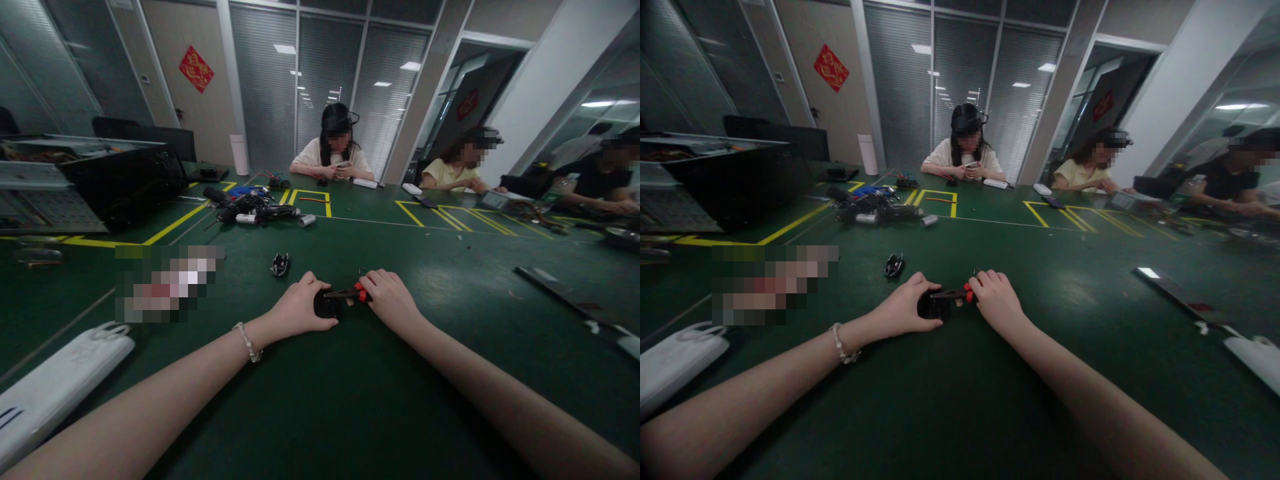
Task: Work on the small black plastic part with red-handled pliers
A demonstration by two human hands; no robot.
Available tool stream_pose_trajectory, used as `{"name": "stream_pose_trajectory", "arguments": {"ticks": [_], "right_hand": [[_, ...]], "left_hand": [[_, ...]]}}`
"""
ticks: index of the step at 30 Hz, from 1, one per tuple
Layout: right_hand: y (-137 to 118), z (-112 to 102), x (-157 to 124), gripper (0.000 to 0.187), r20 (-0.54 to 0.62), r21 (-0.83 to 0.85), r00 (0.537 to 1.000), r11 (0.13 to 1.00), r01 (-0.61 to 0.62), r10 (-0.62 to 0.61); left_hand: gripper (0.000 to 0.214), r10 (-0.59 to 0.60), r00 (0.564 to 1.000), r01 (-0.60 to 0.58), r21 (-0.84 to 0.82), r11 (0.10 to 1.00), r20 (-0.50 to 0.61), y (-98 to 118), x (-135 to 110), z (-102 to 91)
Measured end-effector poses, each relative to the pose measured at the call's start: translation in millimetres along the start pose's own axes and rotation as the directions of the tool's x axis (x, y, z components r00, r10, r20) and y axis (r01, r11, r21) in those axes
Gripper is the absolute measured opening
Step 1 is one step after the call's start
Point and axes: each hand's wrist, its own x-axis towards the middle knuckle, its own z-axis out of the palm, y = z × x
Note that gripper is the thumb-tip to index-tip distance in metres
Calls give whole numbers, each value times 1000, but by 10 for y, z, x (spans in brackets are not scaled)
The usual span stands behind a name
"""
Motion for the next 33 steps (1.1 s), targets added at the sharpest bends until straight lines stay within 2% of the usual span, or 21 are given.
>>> {"name": "stream_pose_trajectory", "arguments": {"ticks": [11,18,33], "right_hand": [[-7,-2,-18,25,-9,-27,1000,1000,-14,13],[3,-11,-15,28,8,-17,1000,1000,-6,6],[-15,-21,3,30,-47,7,999,1000,-23,23]], "left_hand": [[62,4,1000,-4,-2,1000,-6,9,-8,-5],[63,-9,1000,9,-4,1000,10,13,-3,-13],[63,4,1000,-4,30,1000,-2,19,-2,-11]]}}
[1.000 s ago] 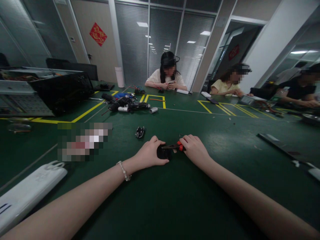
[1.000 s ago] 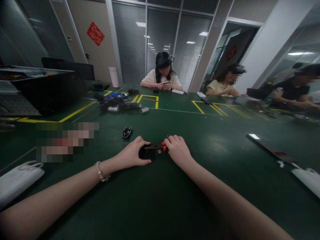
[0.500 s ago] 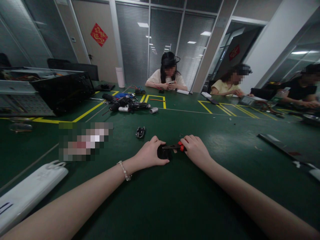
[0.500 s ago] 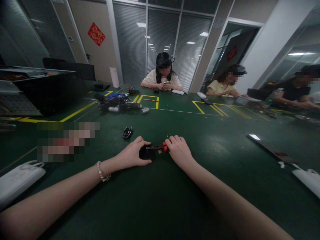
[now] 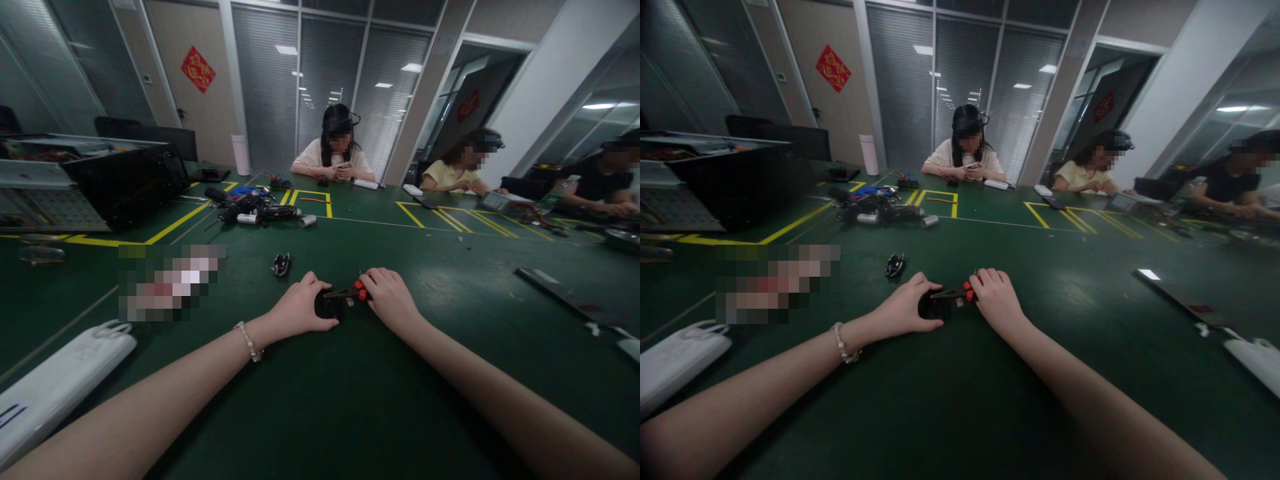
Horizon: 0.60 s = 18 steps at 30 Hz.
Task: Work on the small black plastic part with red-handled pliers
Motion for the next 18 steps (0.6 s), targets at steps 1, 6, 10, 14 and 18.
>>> {"name": "stream_pose_trajectory", "arguments": {"ticks": [1,6,10,14,18], "right_hand": [[0,-3,2,30,5,0,1000,1000,-1,1],[3,-14,4,32,-5,11,1000,1000,2,-1],[-1,-1,6,33,-2,11,1000,1000,-9,9],[-11,18,1,34,-20,-19,999,999,-35,34],[-12,21,-4,32,-30,-33,998,998,-52,51]], "left_hand": [[63,1,1000,-1,1,1000,0,-2,0,3],[62,3,1000,-3,-2,1000,4,-7,-5,4],[62,3,1000,-2,-12,1000,14,1,-4,-5],[61,-9,1000,9,-16,1000,21,11,-5,-16],[62,-17,1000,17,-20,1000,21,15,-8,-21]]}}
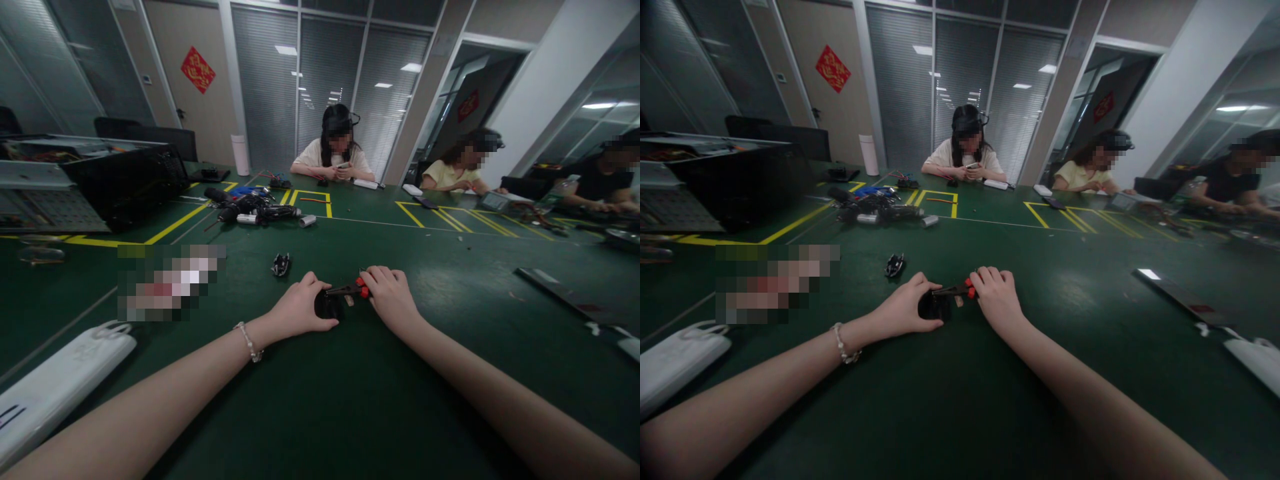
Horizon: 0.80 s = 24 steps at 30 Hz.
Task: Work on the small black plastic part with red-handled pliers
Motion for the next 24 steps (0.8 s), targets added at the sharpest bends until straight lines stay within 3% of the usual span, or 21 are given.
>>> {"name": "stream_pose_trajectory", "arguments": {"ticks": [24], "right_hand": [[-24,27,21,26,18,3,999,999,47,-47]], "left_hand": [[60,17,1000,-17,12,1000,-22,3,3,18]]}}
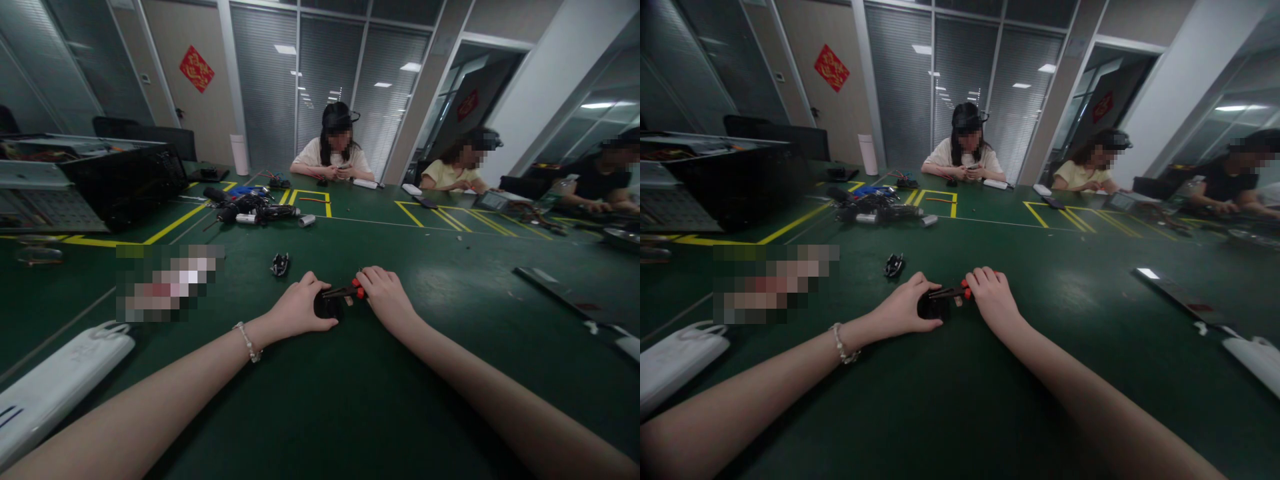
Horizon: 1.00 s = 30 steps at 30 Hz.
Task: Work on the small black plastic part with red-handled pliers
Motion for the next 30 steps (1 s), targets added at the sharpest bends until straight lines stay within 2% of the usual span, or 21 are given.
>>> {"name": "stream_pose_trajectory", "arguments": {"ticks": [17,30], "right_hand": [[-24,-64,6,26,52,-20,999,1000,-3,4],[22,4,2,26,17,-1,999,999,48,-48]], "left_hand": [[62,5,1000,-5,18,1000,6,-24,-2,5],[63,3,1000,-3,3,1000,11,-28,6,10]]}}
